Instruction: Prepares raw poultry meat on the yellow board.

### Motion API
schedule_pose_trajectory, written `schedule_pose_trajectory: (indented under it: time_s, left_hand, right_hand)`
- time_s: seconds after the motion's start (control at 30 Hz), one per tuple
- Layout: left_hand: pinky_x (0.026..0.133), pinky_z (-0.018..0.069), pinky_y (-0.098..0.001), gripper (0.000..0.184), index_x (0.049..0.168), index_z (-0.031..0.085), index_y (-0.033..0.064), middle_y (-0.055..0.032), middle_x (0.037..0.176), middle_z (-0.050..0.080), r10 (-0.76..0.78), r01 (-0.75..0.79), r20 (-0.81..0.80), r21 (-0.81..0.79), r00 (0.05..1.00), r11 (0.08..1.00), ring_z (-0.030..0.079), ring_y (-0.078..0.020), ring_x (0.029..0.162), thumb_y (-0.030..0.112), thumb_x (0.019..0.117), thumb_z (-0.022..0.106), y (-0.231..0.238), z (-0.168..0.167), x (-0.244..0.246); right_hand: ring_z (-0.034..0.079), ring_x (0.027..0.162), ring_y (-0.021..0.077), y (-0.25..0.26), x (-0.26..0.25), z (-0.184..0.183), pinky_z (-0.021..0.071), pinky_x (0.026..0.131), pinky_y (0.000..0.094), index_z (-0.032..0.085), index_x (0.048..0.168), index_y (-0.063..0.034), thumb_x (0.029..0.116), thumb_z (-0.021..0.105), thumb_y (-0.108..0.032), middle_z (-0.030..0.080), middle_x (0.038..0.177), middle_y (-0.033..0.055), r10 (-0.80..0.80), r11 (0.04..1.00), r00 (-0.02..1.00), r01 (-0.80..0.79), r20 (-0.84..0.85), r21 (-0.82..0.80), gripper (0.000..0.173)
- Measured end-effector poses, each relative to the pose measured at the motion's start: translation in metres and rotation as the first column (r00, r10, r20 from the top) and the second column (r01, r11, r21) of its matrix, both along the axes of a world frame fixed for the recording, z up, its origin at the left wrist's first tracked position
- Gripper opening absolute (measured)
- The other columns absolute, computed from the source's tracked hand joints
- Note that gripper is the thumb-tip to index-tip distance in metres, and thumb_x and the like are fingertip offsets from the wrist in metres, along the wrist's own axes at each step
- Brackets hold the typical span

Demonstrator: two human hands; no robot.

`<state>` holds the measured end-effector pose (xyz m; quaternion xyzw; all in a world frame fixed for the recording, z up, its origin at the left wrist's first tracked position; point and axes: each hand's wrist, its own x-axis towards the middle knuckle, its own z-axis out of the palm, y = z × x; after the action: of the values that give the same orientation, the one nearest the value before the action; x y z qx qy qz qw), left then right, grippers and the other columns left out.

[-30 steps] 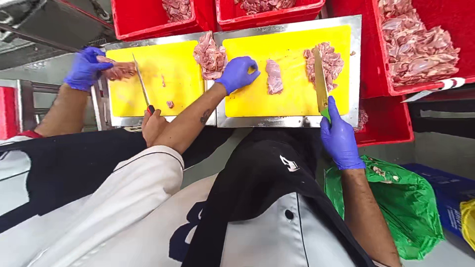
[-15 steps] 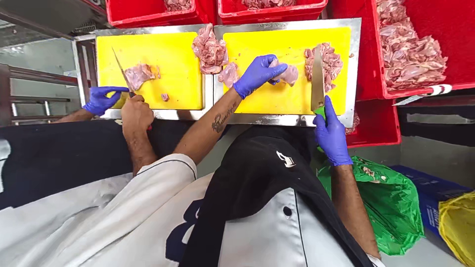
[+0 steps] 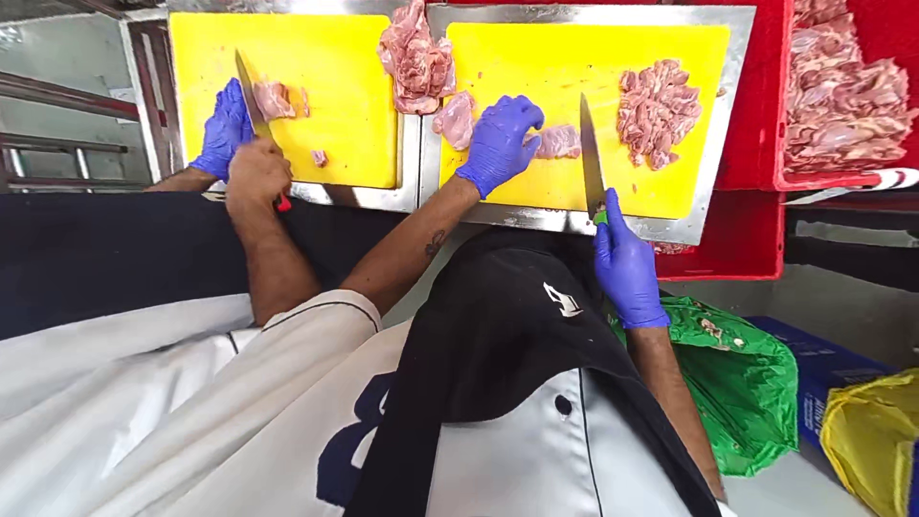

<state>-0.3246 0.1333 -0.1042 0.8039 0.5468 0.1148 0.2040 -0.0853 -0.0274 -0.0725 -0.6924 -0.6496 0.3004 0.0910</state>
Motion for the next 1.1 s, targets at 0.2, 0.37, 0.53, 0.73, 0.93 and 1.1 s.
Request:
schedule_pose_trajectory:
  time_s: [0.2, 0.37, 0.53, 0.73, 0.93, 1.1]
  left_hand:
    - [0.097, 0.0546, -0.0426, 0.019, 0.105, 0.076, 0.0067, -0.0106, 0.111, 0.073, -0.201, 0.194, 0.126, 0.061, 0.971, 0.979, 0.067, -0.0290, 0.110, 0.016, 0.0989, 0.060, 0.005, -0.029, 0.023]
    - [0.098, 0.0542, -0.0429, 0.020, 0.105, 0.075, 0.0048, -0.0123, 0.112, 0.073, -0.180, 0.173, 0.108, 0.070, 0.978, 0.982, 0.068, -0.0305, 0.111, 0.014, 0.0996, 0.058, 0.003, -0.032, 0.021]
    - [0.098, 0.0546, -0.0414, 0.017, 0.105, 0.076, 0.0071, -0.0093, 0.111, 0.074, -0.110, 0.110, 0.225, 0.015, 0.968, 0.994, 0.069, -0.0247, 0.109, 0.017, 0.0979, 0.063, 0.007, -0.033, 0.010]
    - [0.098, 0.0555, -0.0402, 0.020, 0.109, 0.074, 0.0048, -0.0122, 0.114, 0.071, -0.084, 0.089, 0.325, 0.000, 0.942, 0.996, 0.068, -0.0236, 0.108, 0.018, 0.0959, 0.067, 0.006, -0.030, -0.019]
    - [0.101, 0.0512, -0.0462, 0.021, 0.105, 0.076, 0.0090, -0.0100, 0.115, 0.072, -0.188, 0.184, 0.114, 0.040, 0.976, 0.982, 0.065, -0.0294, 0.114, 0.020, 0.0991, 0.060, 0.002, -0.035, -0.009]
    - [0.104, 0.0508, -0.0433, 0.020, 0.107, 0.076, 0.0049, -0.0128, 0.115, 0.072, -0.173, 0.172, 0.199, 0.018, 0.965, 0.985, 0.066, -0.0285, 0.114, 0.018, 0.0973, 0.064, 0.005, -0.034, -0.014]
  right_hand:
    - [0.070, 0.077, 0.0372, -0.010, -0.020, 0.018, 0.0551, 0.061, 0.0541, 0.033, 0.162, -0.0270, 0.1094, 0.032, -0.027, 0.070, 0.097, 0.0169, 0.149, 0.985, 0.945, -0.117, 0.290, -0.125, 0.052]
    - [0.069, 0.074, 0.0403, 0.061, -0.057, -0.006, 0.0543, 0.061, 0.0585, 0.022, 0.164, -0.0265, 0.1090, 0.037, -0.022, 0.067, 0.086, 0.0182, 0.091, 0.993, 0.985, -0.079, 0.149, -0.084, 0.058]
    - [0.069, 0.074, 0.0395, 0.058, -0.051, -0.009, 0.0544, 0.060, 0.0586, 0.022, 0.164, -0.0284, 0.1090, 0.037, -0.022, 0.068, 0.086, 0.0175, 0.088, 0.995, 0.990, -0.081, 0.107, -0.065, 0.058]
    - [0.071, 0.084, 0.0384, 0.002, -0.014, 0.000, 0.0552, 0.074, 0.0578, 0.033, 0.162, -0.0245, 0.1098, 0.035, -0.027, 0.072, 0.096, 0.0185, 0.077, 0.996, 0.991, -0.071, 0.109, -0.057, 0.053]
    - [0.070, 0.078, 0.0387, 0.011, -0.049, 0.013, 0.0547, 0.063, 0.0561, 0.030, 0.163, -0.0307, 0.1098, 0.031, -0.027, 0.070, 0.096, 0.0175, 0.174, 0.981, 0.952, -0.143, 0.254, -0.135, 0.053]
    - [0.066, 0.065, 0.0397, 0.072, -0.073, -0.008, 0.0514, 0.051, 0.0562, 0.024, 0.164, -0.0277, 0.1090, 0.038, -0.021, 0.066, 0.079, 0.0181, 0.145, 0.989, 0.978, -0.143, 0.150, -0.025, 0.057]
